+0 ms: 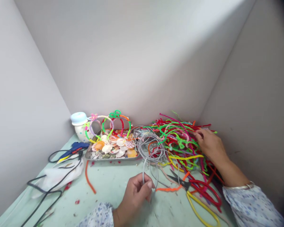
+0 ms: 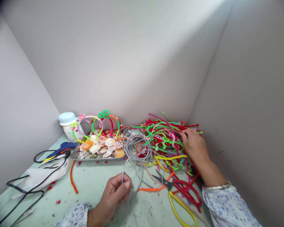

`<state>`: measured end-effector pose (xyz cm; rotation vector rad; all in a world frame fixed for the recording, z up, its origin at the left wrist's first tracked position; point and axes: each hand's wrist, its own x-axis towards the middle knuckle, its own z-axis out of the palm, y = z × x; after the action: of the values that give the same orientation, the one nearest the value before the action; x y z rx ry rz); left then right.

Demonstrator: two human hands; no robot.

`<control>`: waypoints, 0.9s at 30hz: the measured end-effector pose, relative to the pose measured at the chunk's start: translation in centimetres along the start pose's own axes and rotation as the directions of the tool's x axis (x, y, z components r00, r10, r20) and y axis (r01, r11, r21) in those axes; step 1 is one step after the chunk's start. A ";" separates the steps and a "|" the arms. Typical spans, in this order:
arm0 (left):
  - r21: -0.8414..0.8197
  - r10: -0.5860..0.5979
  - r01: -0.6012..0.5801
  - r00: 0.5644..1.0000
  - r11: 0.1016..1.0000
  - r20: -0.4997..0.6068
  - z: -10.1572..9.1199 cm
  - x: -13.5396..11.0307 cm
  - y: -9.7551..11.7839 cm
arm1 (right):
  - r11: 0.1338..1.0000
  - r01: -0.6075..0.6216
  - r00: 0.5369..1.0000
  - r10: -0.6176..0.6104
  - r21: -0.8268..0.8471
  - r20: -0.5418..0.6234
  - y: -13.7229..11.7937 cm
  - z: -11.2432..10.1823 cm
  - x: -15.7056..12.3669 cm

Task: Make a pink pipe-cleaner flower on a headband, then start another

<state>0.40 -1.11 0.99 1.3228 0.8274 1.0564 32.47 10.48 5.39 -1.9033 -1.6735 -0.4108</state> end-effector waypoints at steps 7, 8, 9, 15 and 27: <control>0.052 -0.010 0.010 1.000 0.999 -0.008 -0.3 0.3 -0.5 | 0.946 -0.212 0.975 0.188 0.245 0.116 -0.1 -1.2 0.5; 0.052 -0.015 0.015 1.000 0.999 -0.003 -0.3 0.4 -0.6 | 0.936 -0.225 0.972 0.196 0.269 0.130 -0.1 -1.2 0.6; 0.048 -0.028 0.027 1.000 0.998 0.001 -0.3 0.4 -0.6 | 0.924 -0.237 0.969 0.202 0.300 0.141 0.0 -1.3 0.6; 0.053 -0.080 0.081 0.996 0.995 -0.029 0.1 0.4 -0.4 | 0.816 -0.290 0.957 0.242 0.499 0.162 -0.2 -1.5 0.6; -0.028 -0.138 0.136 0.989 0.990 -0.058 0.4 0.5 -0.8 | 0.849 -0.313 0.943 0.331 0.426 0.033 0.5 -4.6 0.9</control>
<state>1.03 -0.73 0.33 1.2019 0.9344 0.9980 33.67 8.42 9.41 -1.7764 -1.2505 0.0527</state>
